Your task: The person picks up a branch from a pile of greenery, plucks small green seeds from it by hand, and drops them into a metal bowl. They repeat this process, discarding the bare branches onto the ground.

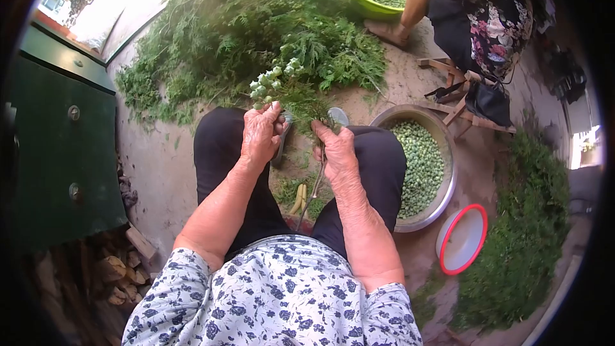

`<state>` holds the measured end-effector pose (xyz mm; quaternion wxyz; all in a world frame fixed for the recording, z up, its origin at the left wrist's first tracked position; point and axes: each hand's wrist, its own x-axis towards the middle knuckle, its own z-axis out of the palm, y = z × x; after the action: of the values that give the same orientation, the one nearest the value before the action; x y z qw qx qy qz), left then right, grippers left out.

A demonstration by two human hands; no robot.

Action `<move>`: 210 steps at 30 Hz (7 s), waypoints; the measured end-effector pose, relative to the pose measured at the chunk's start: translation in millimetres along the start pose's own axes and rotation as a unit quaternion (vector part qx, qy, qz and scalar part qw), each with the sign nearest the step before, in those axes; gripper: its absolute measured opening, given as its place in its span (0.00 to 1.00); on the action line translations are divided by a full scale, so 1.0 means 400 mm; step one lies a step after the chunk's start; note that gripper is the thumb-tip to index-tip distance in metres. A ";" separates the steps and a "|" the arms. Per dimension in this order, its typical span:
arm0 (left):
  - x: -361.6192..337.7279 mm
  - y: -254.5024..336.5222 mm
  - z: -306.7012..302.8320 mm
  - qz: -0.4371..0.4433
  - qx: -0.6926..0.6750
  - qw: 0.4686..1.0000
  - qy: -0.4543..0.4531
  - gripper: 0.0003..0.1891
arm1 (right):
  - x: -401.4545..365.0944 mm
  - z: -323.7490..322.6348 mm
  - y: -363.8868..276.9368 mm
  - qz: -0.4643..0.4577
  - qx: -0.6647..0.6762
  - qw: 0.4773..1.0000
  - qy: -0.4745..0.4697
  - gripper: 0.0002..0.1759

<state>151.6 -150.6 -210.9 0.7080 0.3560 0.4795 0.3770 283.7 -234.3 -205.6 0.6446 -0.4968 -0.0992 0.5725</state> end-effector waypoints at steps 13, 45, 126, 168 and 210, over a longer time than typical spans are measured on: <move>0.014 -0.003 -0.020 0.025 -0.169 0.985 0.027 0.11 | 0.057 -0.037 0.032 -0.041 -0.003 0.988 0.150 0.15; -0.008 0.060 0.034 -0.087 0.005 0.991 -0.102 0.17 | -0.017 0.023 0.066 -0.171 -0.608 0.775 -0.024 0.20; -0.112 0.057 0.086 -0.046 -0.075 0.965 -0.246 0.10 | -0.074 0.046 -0.080 -0.425 -0.384 0.804 0.158 0.08; -0.130 0.005 0.087 -0.029 -0.011 0.990 -0.140 0.05 | -0.142 -0.077 -0.109 -0.294 -0.274 0.914 0.050 0.08; -0.130 -0.071 0.053 0.087 0.240 0.909 -0.330 0.13 | -0.113 -0.045 -0.092 -0.184 -0.364 0.912 -0.045 0.15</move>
<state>163.7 -212.3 -207.9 0.6834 0.6595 0.2619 0.1714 305.1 -276.0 -166.6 0.5080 -0.6434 -0.4193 0.3900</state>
